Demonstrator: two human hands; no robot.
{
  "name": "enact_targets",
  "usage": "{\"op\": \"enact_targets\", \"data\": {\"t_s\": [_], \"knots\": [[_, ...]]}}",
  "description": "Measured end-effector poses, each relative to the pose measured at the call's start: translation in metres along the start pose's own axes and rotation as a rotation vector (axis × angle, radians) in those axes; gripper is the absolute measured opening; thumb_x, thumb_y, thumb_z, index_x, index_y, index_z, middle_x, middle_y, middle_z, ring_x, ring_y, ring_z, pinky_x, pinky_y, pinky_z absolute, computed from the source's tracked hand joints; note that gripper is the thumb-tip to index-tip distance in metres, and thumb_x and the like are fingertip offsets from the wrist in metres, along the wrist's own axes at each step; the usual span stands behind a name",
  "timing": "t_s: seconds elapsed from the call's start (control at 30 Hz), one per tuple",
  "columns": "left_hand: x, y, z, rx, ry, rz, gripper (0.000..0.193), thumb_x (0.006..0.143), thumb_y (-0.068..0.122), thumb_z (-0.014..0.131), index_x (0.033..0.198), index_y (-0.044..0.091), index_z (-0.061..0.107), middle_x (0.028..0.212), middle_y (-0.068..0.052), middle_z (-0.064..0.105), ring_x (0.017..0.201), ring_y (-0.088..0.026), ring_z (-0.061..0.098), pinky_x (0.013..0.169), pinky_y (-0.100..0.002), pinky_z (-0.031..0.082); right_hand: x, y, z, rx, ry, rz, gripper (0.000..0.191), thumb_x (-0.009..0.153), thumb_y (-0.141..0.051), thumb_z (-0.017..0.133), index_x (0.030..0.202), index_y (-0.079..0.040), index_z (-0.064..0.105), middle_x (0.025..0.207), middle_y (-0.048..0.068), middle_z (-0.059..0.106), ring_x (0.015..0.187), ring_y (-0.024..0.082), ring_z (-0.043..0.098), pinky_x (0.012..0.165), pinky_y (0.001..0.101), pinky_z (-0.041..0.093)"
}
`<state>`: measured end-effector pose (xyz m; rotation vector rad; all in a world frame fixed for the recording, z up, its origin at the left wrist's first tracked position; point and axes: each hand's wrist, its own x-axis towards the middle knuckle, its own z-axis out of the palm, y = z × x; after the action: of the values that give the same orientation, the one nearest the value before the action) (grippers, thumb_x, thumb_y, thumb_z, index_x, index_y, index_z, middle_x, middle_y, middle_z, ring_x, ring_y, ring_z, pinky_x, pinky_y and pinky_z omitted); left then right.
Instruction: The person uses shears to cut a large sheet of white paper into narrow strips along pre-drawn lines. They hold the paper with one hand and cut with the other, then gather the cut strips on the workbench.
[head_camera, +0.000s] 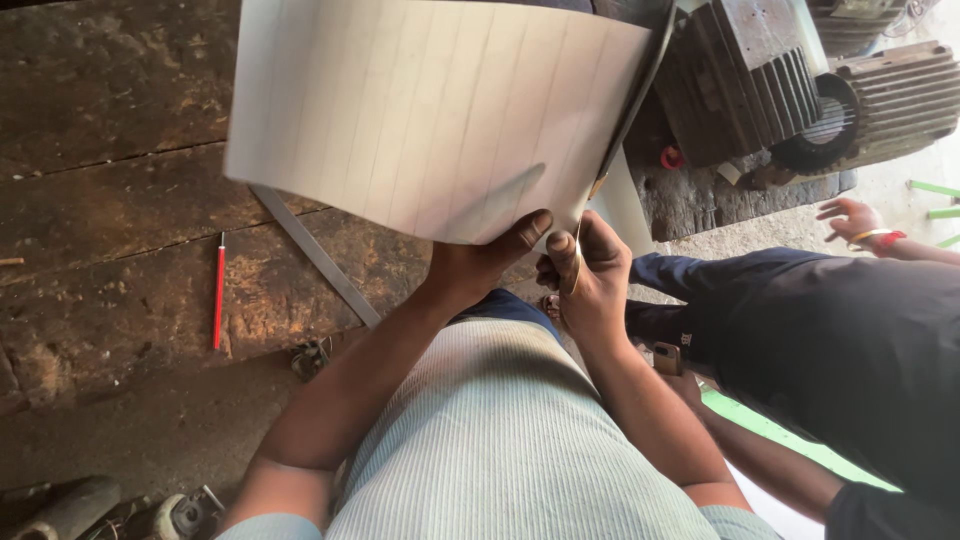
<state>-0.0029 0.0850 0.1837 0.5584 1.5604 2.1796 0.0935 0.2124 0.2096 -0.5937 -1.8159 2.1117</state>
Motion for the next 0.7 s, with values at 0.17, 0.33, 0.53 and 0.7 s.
{"op": "enact_targets", "data": {"t_s": [0.17, 0.33, 0.53, 0.7], "knots": [[-0.002, -0.024, -0.002, -0.157, 0.0, -0.072, 0.041, 0.101, 0.017, 0.073, 0.137, 0.0, 0.062, 0.1, -0.01, 0.073, 0.09, -0.014, 0.072, 0.076, -0.027, 0.06, 0.011, 0.005, -0.007, -0.01, -0.034, 0.055, 0.028, 0.099, -0.029, 0.075, 0.102, -0.003, 0.068, 0.075, -0.002, 0.062, 0.064, 0.004, 0.057, 0.058, 0.02, 0.047], [0.006, -0.034, -0.02, 0.041, 0.021, -0.042, 0.043, 0.106, 0.034, 0.069, 0.128, -0.002, 0.063, 0.098, -0.014, 0.069, 0.085, -0.02, 0.072, 0.077, -0.032, 0.066, 0.02, 0.011, -0.022, 0.01, -0.028, 0.036, 0.027, 0.101, -0.028, 0.077, 0.1, -0.002, 0.067, 0.078, -0.001, 0.063, 0.068, 0.005, 0.058, 0.061, 0.0209, 0.047], [0.039, -0.018, -0.018, -0.033, 0.189, 0.2, 0.05, 0.102, 0.04, 0.072, 0.13, -0.001, 0.061, 0.111, -0.017, 0.073, 0.098, -0.025, 0.079, 0.086, -0.038, 0.066, 0.0, 0.009, -0.04, -0.064, -0.194, 0.088, 0.053, 0.096, -0.056, 0.068, 0.108, -0.004, 0.063, 0.086, 0.001, 0.064, 0.071, 0.006, 0.06, 0.058, 0.0192, 0.045], [0.059, -0.004, -0.013, 0.402, 0.309, 0.323, 0.03, 0.105, 0.032, 0.07, 0.115, 0.004, 0.075, 0.104, -0.01, 0.08, 0.091, -0.017, 0.081, 0.079, -0.029, 0.065, -0.009, 0.006, -0.051, -0.088, -0.519, 0.118, 0.068, 0.095, -0.065, 0.068, 0.114, 0.0, 0.062, 0.089, 0.002, 0.061, 0.081, 0.007, 0.058, 0.071, 0.0216, 0.05]]}}
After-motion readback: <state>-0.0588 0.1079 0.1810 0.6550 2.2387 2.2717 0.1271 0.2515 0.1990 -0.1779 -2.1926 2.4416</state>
